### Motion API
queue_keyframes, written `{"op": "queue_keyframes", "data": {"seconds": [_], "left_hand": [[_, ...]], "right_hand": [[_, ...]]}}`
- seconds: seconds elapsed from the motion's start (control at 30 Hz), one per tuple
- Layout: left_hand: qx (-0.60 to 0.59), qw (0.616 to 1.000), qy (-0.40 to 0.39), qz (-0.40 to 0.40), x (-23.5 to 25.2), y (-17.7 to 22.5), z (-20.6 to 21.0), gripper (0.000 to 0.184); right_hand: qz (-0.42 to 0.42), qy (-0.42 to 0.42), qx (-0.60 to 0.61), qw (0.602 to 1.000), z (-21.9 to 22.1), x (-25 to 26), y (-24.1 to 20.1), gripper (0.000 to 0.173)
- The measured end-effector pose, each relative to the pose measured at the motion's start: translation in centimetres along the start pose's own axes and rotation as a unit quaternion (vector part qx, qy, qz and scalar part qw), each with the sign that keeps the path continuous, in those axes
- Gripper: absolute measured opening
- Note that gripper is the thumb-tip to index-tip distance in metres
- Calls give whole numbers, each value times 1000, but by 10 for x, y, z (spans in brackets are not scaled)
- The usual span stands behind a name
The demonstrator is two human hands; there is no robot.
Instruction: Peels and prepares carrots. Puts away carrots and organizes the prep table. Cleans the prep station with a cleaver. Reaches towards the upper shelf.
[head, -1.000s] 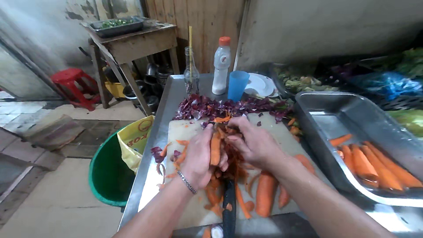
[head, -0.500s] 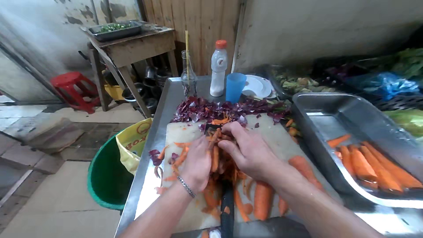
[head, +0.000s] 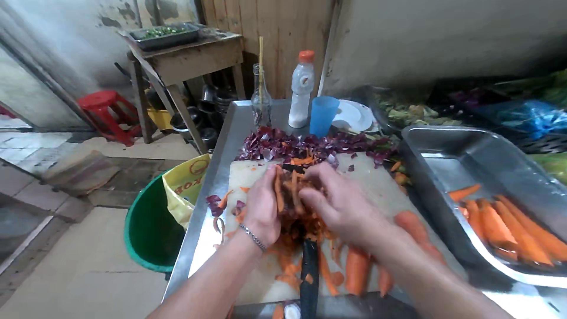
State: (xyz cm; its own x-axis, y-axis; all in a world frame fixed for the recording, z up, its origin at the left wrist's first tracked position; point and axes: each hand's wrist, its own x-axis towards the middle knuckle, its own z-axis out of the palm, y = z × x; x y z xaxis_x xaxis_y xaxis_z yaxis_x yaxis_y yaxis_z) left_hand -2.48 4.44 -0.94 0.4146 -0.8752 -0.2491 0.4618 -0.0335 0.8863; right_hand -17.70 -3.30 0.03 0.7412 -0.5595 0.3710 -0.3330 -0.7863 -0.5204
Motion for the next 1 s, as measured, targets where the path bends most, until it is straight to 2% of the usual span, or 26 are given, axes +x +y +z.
{"op": "queue_keyframes", "data": {"seconds": [0.17, 0.33, 0.57, 0.63, 0.73, 0.8, 1.0], "left_hand": [[-21, 994, -52, 97, 18, -14, -22, 51], [-104, 993, -13, 49, 2, -8, -4, 48], [-144, 989, 33, 28, -1, 2, 7, 45], [-129, 991, 23, 30, 0, 3, 5, 44], [-71, 997, -15, 18, -7, 4, 4, 51], [-69, 996, -48, 14, -8, 5, 7, 54], [-69, 996, -48, 25, -2, -4, -4, 52]], "right_hand": [[-121, 31, -62, 990, 21, -10, -22, 49], [-152, 56, -89, 983, 22, -11, -20, 46], [-157, 65, -75, 983, 21, -5, -9, 46], [-149, 64, -77, 984, 22, -3, -6, 45], [-69, 45, -71, 994, 12, 4, 6, 45], [-43, 63, -55, 996, 3, 4, 12, 44], [-140, 18, -17, 990, 16, -5, -4, 46]]}}
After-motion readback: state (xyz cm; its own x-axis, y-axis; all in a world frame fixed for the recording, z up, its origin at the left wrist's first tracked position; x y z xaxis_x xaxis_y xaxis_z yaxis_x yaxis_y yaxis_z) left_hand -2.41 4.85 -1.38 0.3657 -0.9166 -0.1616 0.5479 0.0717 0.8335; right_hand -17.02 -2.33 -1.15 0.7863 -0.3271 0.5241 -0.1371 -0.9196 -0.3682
